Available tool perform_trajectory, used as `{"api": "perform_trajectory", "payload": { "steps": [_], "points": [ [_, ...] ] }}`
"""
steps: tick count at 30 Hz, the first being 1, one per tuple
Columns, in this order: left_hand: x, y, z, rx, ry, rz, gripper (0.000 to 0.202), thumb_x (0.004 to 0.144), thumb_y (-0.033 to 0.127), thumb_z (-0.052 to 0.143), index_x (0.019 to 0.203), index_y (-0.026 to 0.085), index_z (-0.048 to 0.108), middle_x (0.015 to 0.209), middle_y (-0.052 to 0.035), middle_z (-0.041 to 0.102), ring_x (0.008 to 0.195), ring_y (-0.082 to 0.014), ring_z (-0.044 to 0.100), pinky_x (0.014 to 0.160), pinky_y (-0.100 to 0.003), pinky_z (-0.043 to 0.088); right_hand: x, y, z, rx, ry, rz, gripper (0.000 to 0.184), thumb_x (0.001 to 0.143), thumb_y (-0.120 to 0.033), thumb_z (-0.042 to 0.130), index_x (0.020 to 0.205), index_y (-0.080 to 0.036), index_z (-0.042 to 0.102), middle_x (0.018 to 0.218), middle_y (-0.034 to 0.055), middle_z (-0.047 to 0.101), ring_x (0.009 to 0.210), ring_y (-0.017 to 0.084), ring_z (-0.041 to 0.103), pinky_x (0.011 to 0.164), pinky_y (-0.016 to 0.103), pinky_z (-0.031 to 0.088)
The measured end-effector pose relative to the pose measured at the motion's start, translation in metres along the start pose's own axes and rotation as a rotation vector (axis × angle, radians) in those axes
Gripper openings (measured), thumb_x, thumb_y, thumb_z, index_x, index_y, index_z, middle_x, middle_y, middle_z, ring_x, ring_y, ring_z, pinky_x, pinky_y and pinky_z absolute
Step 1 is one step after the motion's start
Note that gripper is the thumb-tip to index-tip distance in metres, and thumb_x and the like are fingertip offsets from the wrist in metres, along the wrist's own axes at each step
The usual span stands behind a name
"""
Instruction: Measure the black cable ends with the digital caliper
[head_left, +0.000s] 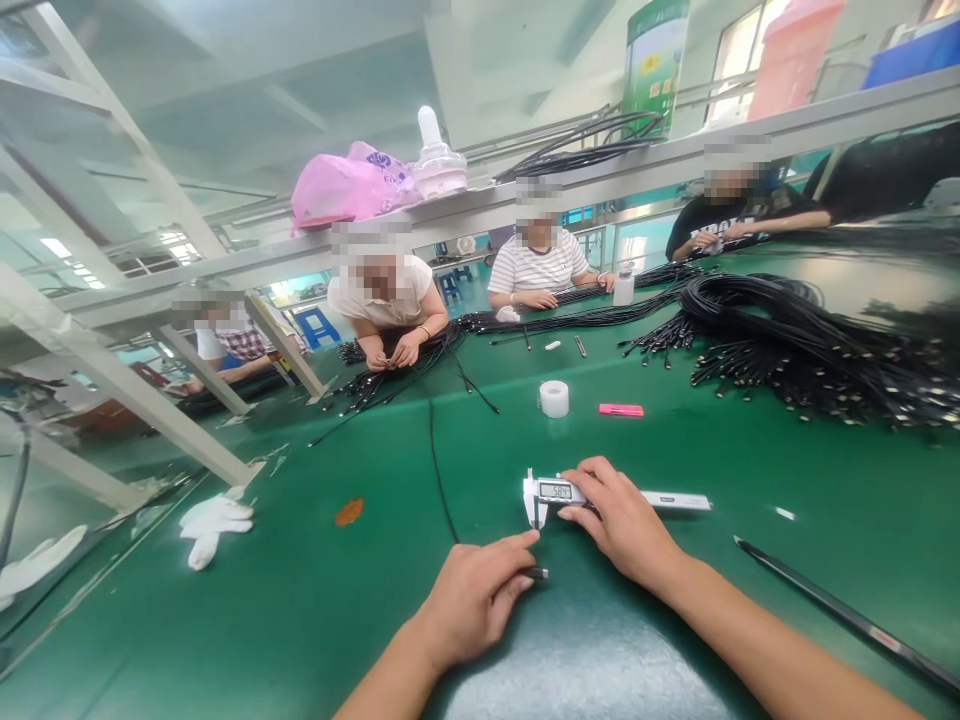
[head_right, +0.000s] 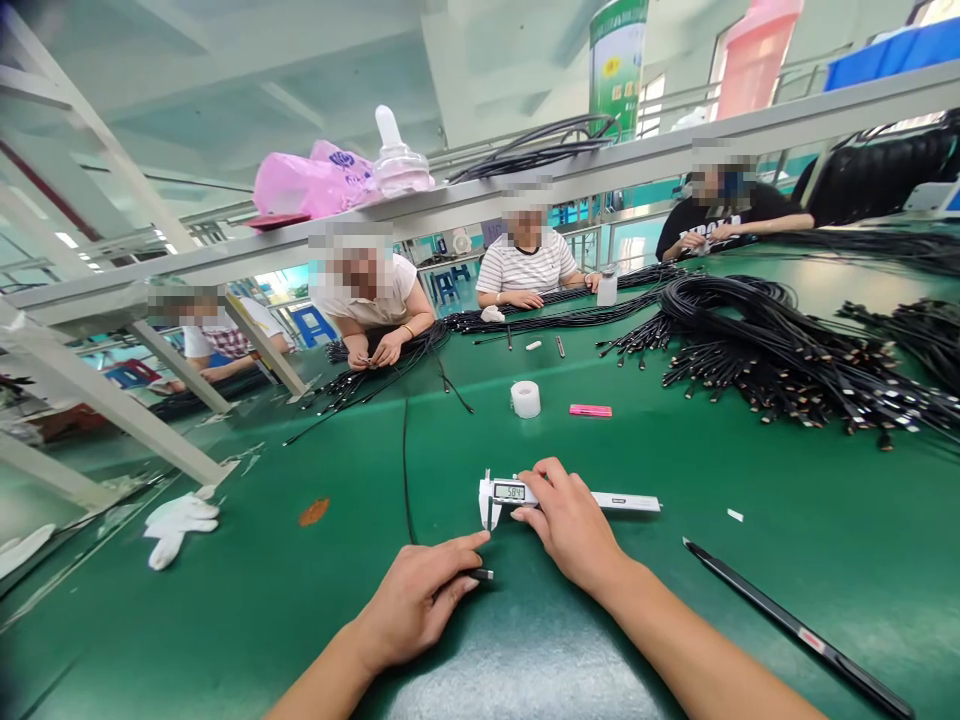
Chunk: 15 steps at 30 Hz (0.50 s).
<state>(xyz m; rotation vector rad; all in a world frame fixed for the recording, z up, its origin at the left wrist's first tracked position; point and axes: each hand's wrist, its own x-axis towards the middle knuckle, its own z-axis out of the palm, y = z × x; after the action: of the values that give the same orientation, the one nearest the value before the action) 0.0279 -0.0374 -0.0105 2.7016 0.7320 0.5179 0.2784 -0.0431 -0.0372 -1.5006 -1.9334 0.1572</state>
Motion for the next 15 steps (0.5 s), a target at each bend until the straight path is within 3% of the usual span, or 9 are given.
{"api": "perform_trajectory", "payload": {
  "steps": [15],
  "points": [
    [-0.0004, 0.0019, -0.0005, -0.011, 0.021, -0.037, 0.019, 0.092, 0.02, 0.049, 0.107, 0.025, 0.06, 0.13, -0.005, 0.064, 0.108, -0.0188, 0.067, 0.087, -0.028, 0.054, -0.0002, -0.0003, 0.0032, 0.02, 0.031, -0.003, 0.027, 0.093, -0.032, 0.055, 0.118, -0.025, 0.057, 0.112, 0.008, 0.056, 0.089, 0.023, 0.058, 0.081, 0.042, 0.049]
  ]
}}
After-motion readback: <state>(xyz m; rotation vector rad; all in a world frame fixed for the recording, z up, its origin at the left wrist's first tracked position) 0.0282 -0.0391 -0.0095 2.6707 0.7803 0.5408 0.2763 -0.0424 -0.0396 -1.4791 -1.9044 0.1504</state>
